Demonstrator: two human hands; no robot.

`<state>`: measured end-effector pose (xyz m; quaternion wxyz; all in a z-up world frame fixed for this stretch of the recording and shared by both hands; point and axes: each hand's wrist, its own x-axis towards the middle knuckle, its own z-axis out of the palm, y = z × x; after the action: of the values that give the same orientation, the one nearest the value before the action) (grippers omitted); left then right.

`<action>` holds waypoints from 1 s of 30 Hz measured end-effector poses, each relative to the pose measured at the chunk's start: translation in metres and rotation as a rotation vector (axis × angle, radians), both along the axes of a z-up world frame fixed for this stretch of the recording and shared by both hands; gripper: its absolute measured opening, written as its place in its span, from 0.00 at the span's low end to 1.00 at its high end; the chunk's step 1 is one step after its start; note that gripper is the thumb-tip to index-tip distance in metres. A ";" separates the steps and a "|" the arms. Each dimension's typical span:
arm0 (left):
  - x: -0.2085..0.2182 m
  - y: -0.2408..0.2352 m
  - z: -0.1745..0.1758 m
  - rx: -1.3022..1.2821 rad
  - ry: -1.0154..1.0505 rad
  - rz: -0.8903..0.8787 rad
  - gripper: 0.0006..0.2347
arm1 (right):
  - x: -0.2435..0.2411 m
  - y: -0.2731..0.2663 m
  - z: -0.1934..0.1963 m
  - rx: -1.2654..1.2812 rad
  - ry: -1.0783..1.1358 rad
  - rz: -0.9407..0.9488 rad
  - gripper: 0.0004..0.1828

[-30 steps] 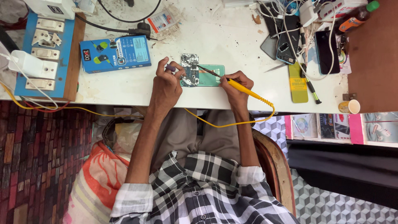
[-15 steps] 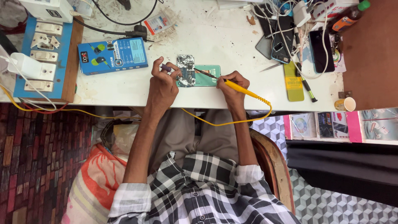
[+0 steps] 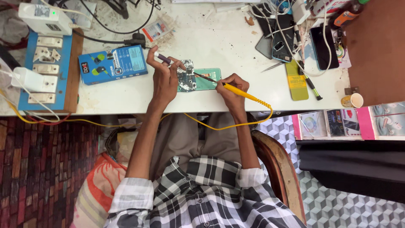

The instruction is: The person uses a soldering iron and solder wire to apply solder to a green circuit board placed on a workbench. They repeatedly heat specific points on the board and feed solder to create joints, occasionally adjusting the board's position.

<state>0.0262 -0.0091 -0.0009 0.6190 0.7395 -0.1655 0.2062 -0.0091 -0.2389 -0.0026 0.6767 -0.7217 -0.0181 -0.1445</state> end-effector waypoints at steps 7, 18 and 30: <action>0.004 -0.003 -0.006 0.114 0.054 0.047 0.23 | -0.001 -0.003 0.001 0.022 -0.006 0.019 0.07; 0.008 0.000 -0.006 0.093 0.054 0.044 0.22 | -0.002 -0.003 0.002 0.023 0.001 0.013 0.07; 0.004 -0.004 -0.005 0.191 -0.062 0.093 0.27 | -0.002 -0.004 0.002 0.059 0.031 0.006 0.06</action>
<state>0.0302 -0.0130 -0.0056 0.5300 0.7953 -0.1689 0.2409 -0.0113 -0.2433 -0.0009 0.6982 -0.7036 -0.0056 -0.1319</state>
